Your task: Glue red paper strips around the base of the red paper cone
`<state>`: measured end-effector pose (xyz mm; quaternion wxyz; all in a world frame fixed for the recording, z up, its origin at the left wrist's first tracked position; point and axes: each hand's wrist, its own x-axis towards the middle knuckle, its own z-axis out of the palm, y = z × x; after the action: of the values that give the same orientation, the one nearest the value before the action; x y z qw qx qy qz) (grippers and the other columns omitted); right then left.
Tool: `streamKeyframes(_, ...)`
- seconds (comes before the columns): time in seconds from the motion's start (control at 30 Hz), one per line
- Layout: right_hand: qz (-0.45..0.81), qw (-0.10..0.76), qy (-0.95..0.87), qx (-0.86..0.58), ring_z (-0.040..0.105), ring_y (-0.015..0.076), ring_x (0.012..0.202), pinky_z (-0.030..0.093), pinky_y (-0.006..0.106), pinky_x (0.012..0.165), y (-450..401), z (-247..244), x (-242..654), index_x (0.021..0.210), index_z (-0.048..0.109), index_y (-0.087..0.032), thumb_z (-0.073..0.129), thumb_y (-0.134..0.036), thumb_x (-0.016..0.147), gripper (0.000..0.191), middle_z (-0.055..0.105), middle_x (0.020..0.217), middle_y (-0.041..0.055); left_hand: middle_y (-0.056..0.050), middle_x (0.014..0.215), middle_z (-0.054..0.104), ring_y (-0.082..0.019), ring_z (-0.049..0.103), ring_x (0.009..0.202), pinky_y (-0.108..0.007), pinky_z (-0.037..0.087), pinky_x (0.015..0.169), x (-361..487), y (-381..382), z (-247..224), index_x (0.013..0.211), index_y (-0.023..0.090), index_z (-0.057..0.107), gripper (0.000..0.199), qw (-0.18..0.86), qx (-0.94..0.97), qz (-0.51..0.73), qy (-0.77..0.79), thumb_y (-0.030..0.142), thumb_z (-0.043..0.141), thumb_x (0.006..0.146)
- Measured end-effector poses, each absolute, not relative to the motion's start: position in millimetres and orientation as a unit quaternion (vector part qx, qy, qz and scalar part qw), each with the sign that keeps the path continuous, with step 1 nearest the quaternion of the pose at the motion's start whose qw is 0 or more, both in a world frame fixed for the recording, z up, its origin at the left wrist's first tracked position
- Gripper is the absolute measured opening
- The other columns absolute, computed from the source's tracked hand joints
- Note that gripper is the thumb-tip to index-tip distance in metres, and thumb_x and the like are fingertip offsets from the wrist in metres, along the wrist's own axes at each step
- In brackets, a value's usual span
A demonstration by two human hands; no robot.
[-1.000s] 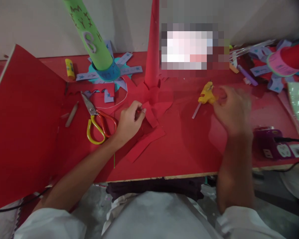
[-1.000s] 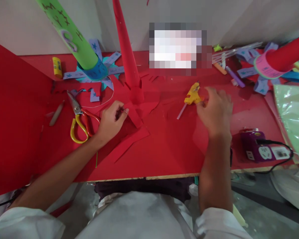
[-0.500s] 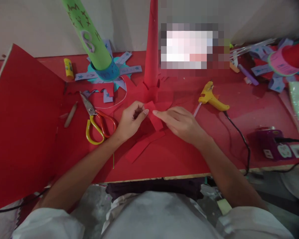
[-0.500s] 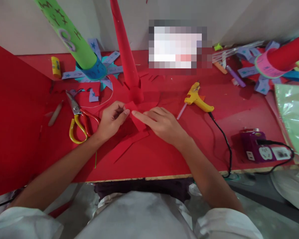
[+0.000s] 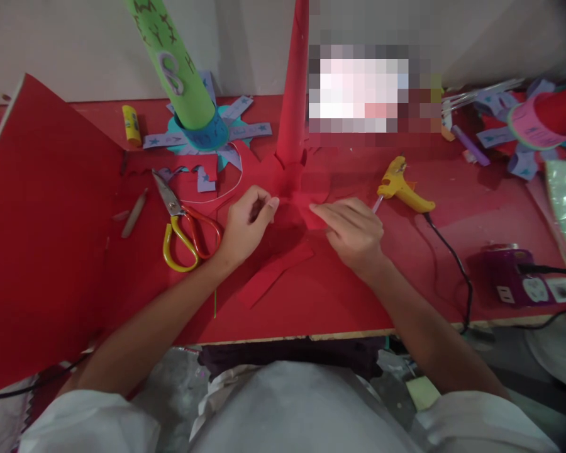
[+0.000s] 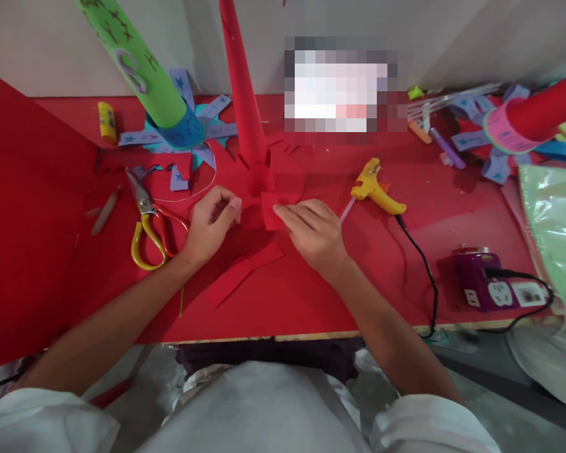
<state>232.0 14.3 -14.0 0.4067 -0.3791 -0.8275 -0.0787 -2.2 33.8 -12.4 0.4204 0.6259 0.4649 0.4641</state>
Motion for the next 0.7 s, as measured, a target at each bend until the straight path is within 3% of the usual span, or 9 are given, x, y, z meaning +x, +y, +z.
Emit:
streamKeyframes(0.13, -0.082, 0.427, -0.796, -0.422, 0.077, 0.0201, 0.089, 0.062, 0.035, 0.086, 18.6, -16.1, 231.9, 0.125, 0.077, -0.023, 0.049, -0.001, 0.098, 0.044, 0.083, 0.097, 0.0043, 0.005, 0.065, 0.054, -0.009, 0.048, 0.059, -0.025, 0.037, 0.059, -2.1, 36.4, -15.3, 0.082, 0.021, 0.054, 0.033, 0.419, 0.616, 0.471, 0.473, 0.046, 0.063, 0.101)
streamKeyframes(0.37, -0.068, 0.392, -0.834, -0.383, 0.078, 0.0208, 0.098, 0.063, 0.036, 0.092, 21.5, -19.7, 226.9, 0.123, 0.077, -0.019, 0.049, 0.002, 0.097, 0.043, 0.084, 0.104, 0.0059, 0.002, 0.075, 0.070, -0.011, 0.059, 0.065, -0.025, 0.043, 0.062, -2.0, 34.1, -15.5, 0.090, 0.022, 0.057, 0.021, 0.406, 0.641, 0.430, 0.490, 0.037, 0.057, 0.104)
streamKeyframes(0.5, -0.061, 0.352, -0.850, -0.388, 0.077, 0.0209, 0.098, 0.063, 0.036, 0.093, 19.0, -20.8, 226.4, 0.120, 0.077, -0.019, 0.049, 0.001, 0.098, 0.040, 0.084, 0.105, 0.0059, -0.003, 0.098, 0.076, -0.015, 0.067, 0.083, -0.029, 0.050, 0.075, -5.8, 32.0, -11.4, 0.102, 0.021, 0.064, 0.007, 0.257, 0.723, 0.368, 0.525, 0.023, 0.057, 0.102)
streamKeyframes(0.6, -0.058, 0.344, -0.856, -0.381, 0.076, 0.0215, 0.100, 0.063, 0.037, 0.094, 18.1, -22.3, 226.1, 0.121, 0.077, -0.017, 0.050, 0.001, 0.098, 0.040, 0.083, 0.106, 0.0077, -0.007, 0.118, 0.073, -0.022, 0.068, 0.108, -0.036, 0.053, 0.092, -8.2, 31.5, -11.0, 0.112, 0.021, 0.069, 0.020, 0.149, 0.798, 0.283, 0.511, 0.015, 0.054, 0.100)
streamKeyframes(0.7, -0.041, 0.331, -0.861, -0.384, 0.076, 0.0218, 0.098, 0.063, 0.038, 0.093, 18.8, -24.9, 225.7, 0.121, 0.078, -0.018, 0.049, 0.000, 0.098, 0.041, 0.083, 0.104, 0.0084, -0.010, 0.121, 0.071, -0.025, 0.066, 0.112, -0.040, 0.053, 0.096, -8.6, 31.4, -12.6, 0.114, 0.020, 0.071, 0.024, 0.104, 0.828, 0.236, 0.497, 0.014, 0.053, 0.100)
